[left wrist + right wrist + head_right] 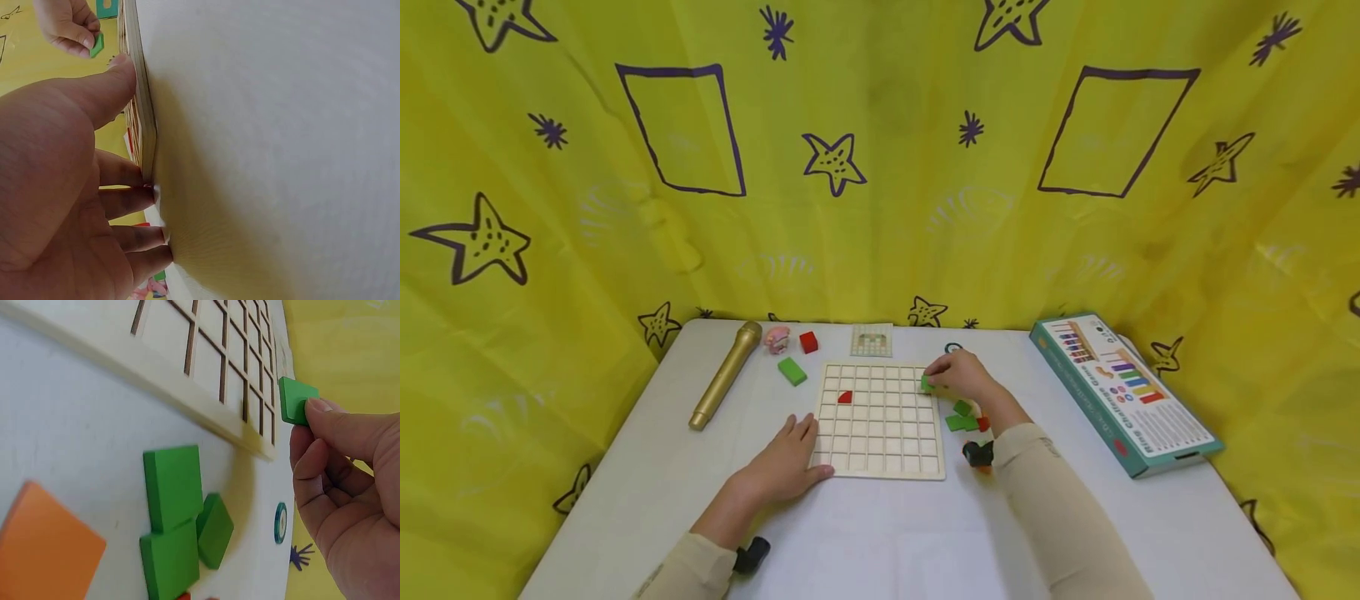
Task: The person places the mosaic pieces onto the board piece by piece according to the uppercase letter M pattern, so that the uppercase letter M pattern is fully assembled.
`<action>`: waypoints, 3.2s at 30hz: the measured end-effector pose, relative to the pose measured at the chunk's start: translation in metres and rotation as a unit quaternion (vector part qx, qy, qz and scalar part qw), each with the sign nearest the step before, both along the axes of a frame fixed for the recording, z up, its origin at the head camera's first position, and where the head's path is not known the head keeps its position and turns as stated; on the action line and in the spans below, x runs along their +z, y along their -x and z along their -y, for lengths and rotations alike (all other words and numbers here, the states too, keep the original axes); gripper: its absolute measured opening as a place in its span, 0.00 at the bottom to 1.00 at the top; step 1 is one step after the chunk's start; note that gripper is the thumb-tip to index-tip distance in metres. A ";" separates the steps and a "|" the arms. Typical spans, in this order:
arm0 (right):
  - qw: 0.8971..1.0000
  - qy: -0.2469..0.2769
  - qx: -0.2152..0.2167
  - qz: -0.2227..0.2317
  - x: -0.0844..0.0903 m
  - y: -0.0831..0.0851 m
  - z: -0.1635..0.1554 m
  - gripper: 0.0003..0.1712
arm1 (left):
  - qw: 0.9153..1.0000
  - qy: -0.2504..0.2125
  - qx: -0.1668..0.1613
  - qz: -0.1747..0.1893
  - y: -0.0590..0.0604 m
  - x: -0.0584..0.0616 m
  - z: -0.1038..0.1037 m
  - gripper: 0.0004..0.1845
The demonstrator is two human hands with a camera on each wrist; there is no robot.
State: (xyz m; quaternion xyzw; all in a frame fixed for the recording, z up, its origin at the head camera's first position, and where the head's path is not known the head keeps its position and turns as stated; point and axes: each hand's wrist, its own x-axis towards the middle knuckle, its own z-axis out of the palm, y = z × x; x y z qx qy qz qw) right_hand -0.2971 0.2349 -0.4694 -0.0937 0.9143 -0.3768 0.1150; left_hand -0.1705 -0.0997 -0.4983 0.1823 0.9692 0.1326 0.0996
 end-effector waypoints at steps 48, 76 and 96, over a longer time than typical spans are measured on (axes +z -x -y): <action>0.997 0.031 0.051 0.039 -0.015 0.007 0.100 0.05 | 1.000 0.008 -0.004 0.005 0.003 -0.003 -0.001 0.48; 0.998 -0.043 0.042 0.000 -0.013 0.001 0.122 0.03 | 1.000 0.010 -0.008 0.001 0.003 -0.001 -0.001 0.48; 0.999 -0.022 0.038 0.001 -0.006 0.001 0.083 0.07 | 1.000 0.008 -0.003 -0.001 0.003 -0.003 0.000 0.47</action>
